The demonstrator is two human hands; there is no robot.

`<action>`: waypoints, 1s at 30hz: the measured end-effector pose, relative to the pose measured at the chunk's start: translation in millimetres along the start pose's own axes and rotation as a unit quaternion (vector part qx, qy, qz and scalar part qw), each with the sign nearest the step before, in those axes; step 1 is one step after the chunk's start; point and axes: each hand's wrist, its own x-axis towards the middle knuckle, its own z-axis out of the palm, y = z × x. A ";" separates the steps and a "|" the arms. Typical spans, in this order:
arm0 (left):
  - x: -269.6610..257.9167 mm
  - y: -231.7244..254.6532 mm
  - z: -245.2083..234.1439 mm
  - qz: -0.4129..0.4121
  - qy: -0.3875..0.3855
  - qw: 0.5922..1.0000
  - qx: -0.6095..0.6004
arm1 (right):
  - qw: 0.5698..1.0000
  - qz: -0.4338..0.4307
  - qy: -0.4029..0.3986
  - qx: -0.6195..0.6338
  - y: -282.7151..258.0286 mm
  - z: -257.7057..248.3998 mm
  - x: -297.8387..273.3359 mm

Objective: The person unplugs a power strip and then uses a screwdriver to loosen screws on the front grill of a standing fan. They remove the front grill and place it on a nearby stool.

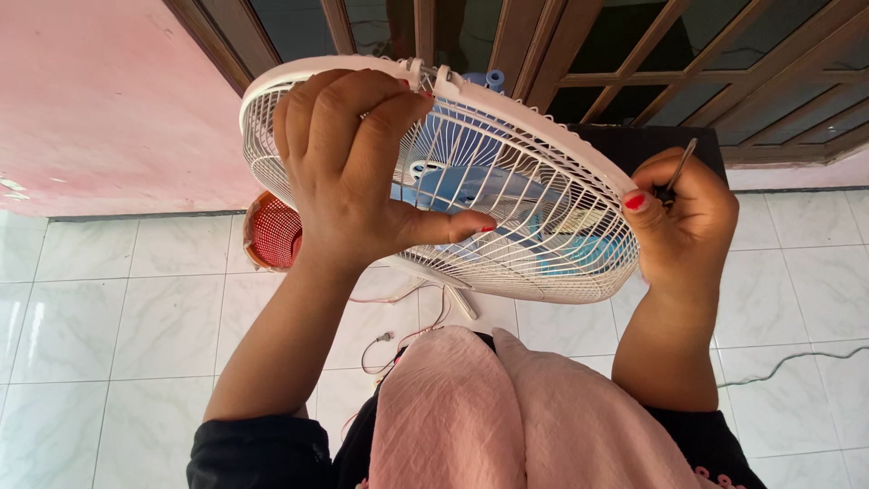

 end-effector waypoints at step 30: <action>40.3 17.5 -51.7 -0.004 -0.143 0.989 -0.036 | 0.998 -0.042 0.004 -0.048 22.2 -7.4 1.6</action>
